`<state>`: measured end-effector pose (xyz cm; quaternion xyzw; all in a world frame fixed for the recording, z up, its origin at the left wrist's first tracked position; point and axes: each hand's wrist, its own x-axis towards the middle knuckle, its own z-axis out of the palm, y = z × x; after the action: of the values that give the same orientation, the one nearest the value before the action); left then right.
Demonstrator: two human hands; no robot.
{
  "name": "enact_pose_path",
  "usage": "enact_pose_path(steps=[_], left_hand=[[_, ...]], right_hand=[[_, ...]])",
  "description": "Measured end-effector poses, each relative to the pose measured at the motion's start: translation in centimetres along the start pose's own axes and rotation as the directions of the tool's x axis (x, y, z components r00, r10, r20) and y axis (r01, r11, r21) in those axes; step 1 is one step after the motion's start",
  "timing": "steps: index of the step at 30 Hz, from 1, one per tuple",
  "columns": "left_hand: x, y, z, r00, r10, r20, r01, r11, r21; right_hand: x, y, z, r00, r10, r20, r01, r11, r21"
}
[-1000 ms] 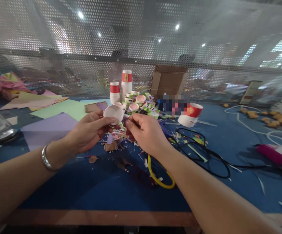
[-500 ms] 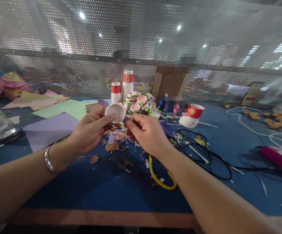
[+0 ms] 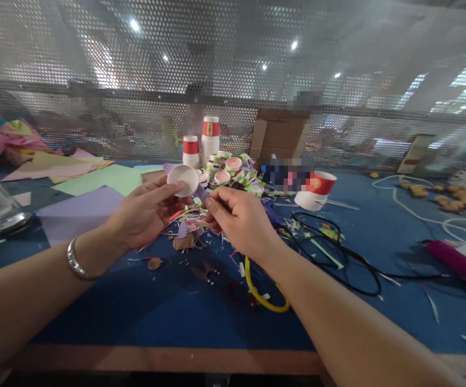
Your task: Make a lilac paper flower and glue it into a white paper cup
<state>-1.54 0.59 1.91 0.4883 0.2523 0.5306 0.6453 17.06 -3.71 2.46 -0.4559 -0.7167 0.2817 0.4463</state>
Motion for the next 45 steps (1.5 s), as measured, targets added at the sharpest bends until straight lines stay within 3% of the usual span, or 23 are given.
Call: enact_pose_path(steps=[6,11,15,20,25,30,34,39,43,45], left_hand=[[-0.38,-0.21,0.19,0.998,-0.066,0.019,0.065,0.998,0.014],[-0.15,-0.40,0.15,0.999,-0.043,-0.008,0.042,0.999,-0.023],[-0.19,-0.51,0.35,0.998,-0.052,0.031,0.052,0.999,-0.004],[-0.28,-0.11,0.49,1.000,0.029,-0.010,-0.030,0.999,-0.033],[-0.31,-0.44,0.66,0.999,-0.020,0.026,0.021,0.999,-0.028],[-0.23,-0.85,0.61,0.998,0.062,-0.007,-0.063,0.997,-0.046],[-0.26,-0.91,0.65,0.999,0.028,0.017,-0.028,0.999,-0.029],[-0.33,-0.68,0.87,0.996,0.082,-0.047,-0.084,0.996,-0.043],[-0.34,-0.67,0.98,1.000,0.018,-0.005,-0.018,1.000,-0.003],[-0.35,-0.74,0.95,0.998,0.058,-0.025,-0.058,0.998,-0.003]], right_hand=[[0.07,-0.17,-0.02,1.000,0.026,-0.018,-0.026,1.000,0.010],[-0.02,-0.15,0.02,0.999,0.040,-0.010,-0.040,0.999,0.005],[0.02,-0.01,0.00,1.000,0.022,-0.010,-0.022,1.000,0.001],[-0.05,-0.15,-0.04,1.000,-0.024,-0.019,0.024,1.000,-0.010],[-0.09,-0.14,0.00,1.000,-0.011,-0.026,0.011,1.000,-0.008],[0.09,0.07,-0.04,0.999,-0.029,-0.025,0.028,0.999,-0.016],[0.09,0.07,-0.02,0.999,-0.014,-0.032,0.014,1.000,-0.019],[0.05,0.01,0.00,1.000,-0.006,-0.031,0.006,1.000,-0.009],[0.05,-0.08,0.06,1.000,0.005,-0.030,-0.006,1.000,-0.024],[0.08,-0.07,0.06,0.999,0.011,-0.030,-0.011,1.000,-0.016]])
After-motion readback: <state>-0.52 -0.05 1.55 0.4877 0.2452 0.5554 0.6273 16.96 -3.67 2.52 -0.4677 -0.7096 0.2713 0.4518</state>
